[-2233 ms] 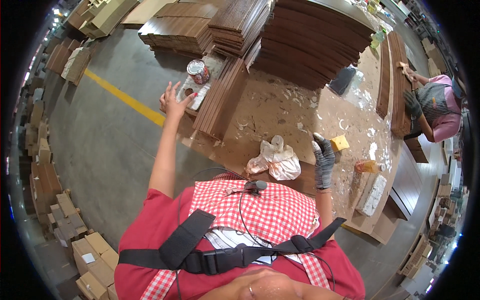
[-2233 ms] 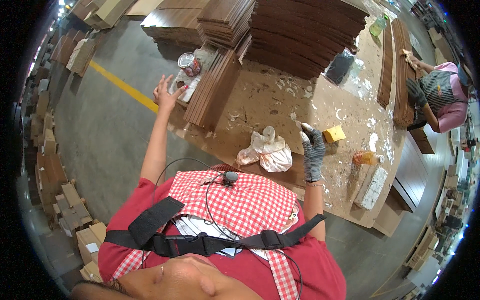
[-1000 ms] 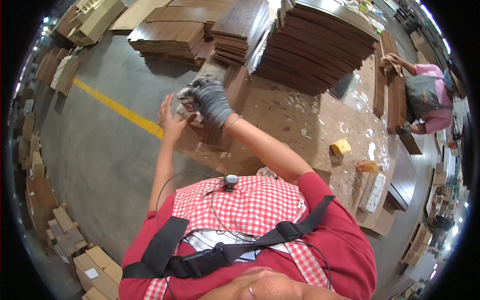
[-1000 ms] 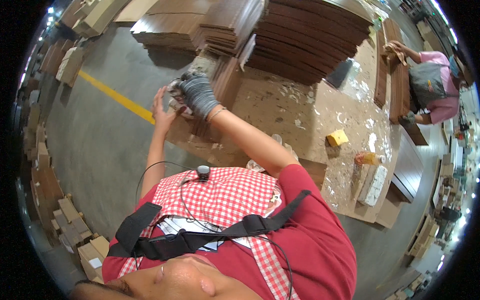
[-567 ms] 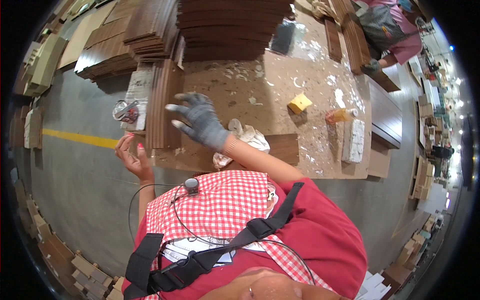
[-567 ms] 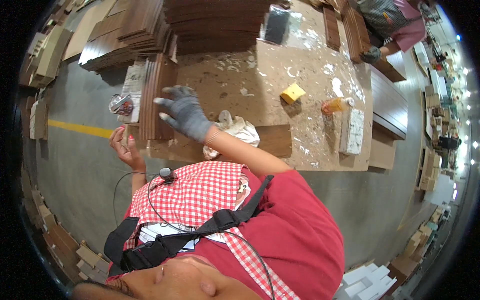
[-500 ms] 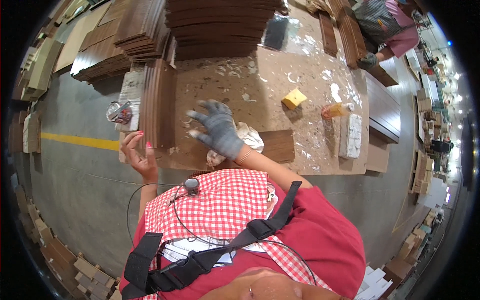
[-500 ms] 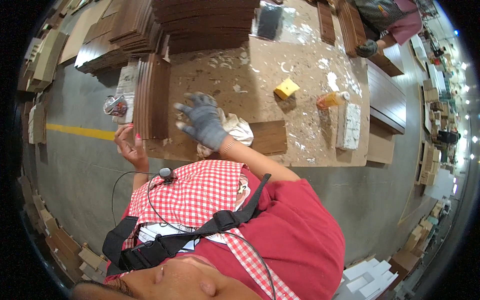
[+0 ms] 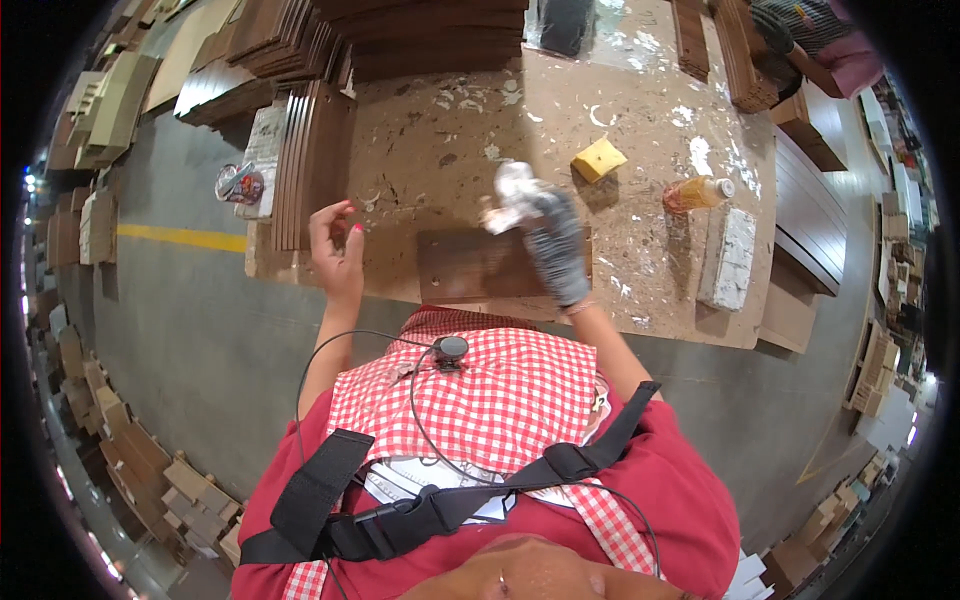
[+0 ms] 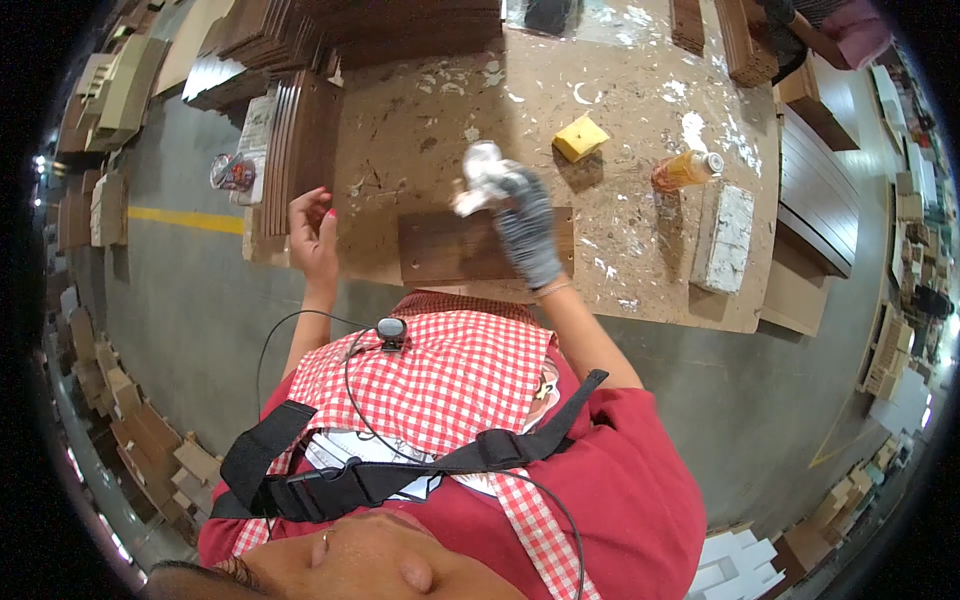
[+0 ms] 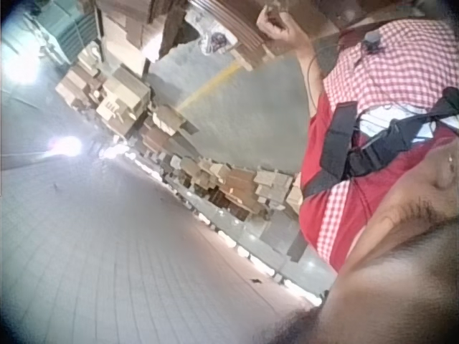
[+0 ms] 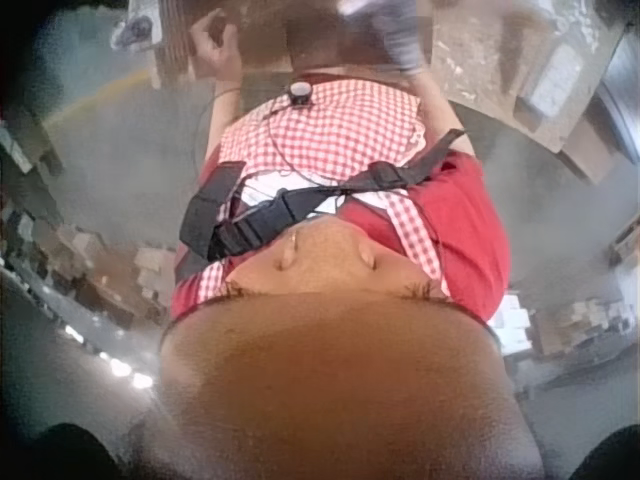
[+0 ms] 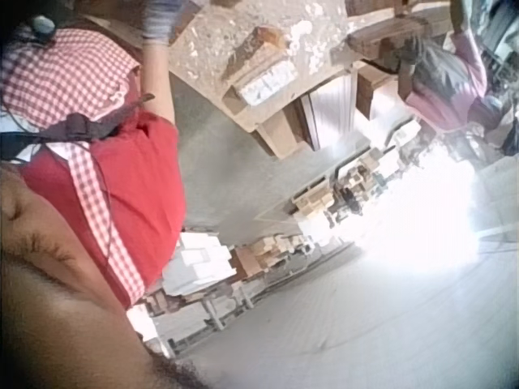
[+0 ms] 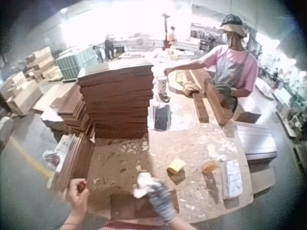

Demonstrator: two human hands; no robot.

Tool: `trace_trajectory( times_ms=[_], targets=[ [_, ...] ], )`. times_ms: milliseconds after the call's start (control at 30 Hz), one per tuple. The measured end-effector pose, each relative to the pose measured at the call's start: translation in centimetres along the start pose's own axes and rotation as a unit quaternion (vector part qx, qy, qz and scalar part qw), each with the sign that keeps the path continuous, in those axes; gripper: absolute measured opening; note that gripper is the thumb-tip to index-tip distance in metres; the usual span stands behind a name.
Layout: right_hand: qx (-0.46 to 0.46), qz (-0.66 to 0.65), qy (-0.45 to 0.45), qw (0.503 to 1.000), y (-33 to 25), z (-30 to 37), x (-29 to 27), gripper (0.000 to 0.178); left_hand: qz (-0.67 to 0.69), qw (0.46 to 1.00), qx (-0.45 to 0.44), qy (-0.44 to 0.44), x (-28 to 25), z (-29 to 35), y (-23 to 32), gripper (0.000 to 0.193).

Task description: The person polishes wooden panels, picking them up one by one, wiping the surfaces and edges with a cloth, and placing them on the table.

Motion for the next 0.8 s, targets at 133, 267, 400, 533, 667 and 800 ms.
trace_trajectory(
  times_ms=[133, 267, 400, 533, 667, 800],
  targets=[
    [0.014, -0.031, -0.005, 0.999, 0.6, -0.1, -4.1, 0.034, -0.213, 0.952, -0.056, -0.21, 3.4, 3.2, -2.6, 0.064],
    [-0.133, -0.01, -0.099, 0.986, -1.2, 2.2, 1.5, 0.025, -0.374, 0.86, -0.123, -0.324, 7.2, 6.3, -1.4, 0.108],
    [0.036, 0.098, -0.277, 0.955, 2.2, 6.8, 5.8, 0.028, -0.394, 0.824, -0.029, -0.405, 9.1, 7.2, 1.0, 0.122],
    [-0.067, 0.157, -0.102, 0.98, 5.4, 7.5, -2.4, 0.025, -0.383, 0.819, 0.056, -0.423, 9.6, 7.3, -0.8, 0.118],
    [0.118, 0.348, -0.104, 0.924, 8.9, 5.9, -10.9, 0.021, -0.383, 0.82, 0.054, -0.421, 10.0, 7.2, -0.9, 0.12],
    [0.067, 0.374, -0.055, 0.923, 6.9, 4.8, -12.6, 0.022, -0.392, 0.804, 0.018, -0.447, 10.2, 6.6, 0.2, 0.122]
  ],
)
Point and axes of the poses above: each hand's wrist, its own z-axis away from the middle knuckle, its own x-axis out of the palm, y = z × x, the point moved 6 cm from there along -z, towards the middle knuckle, and after that the axes turned 2 degrees about y, right-handed, at the moved point
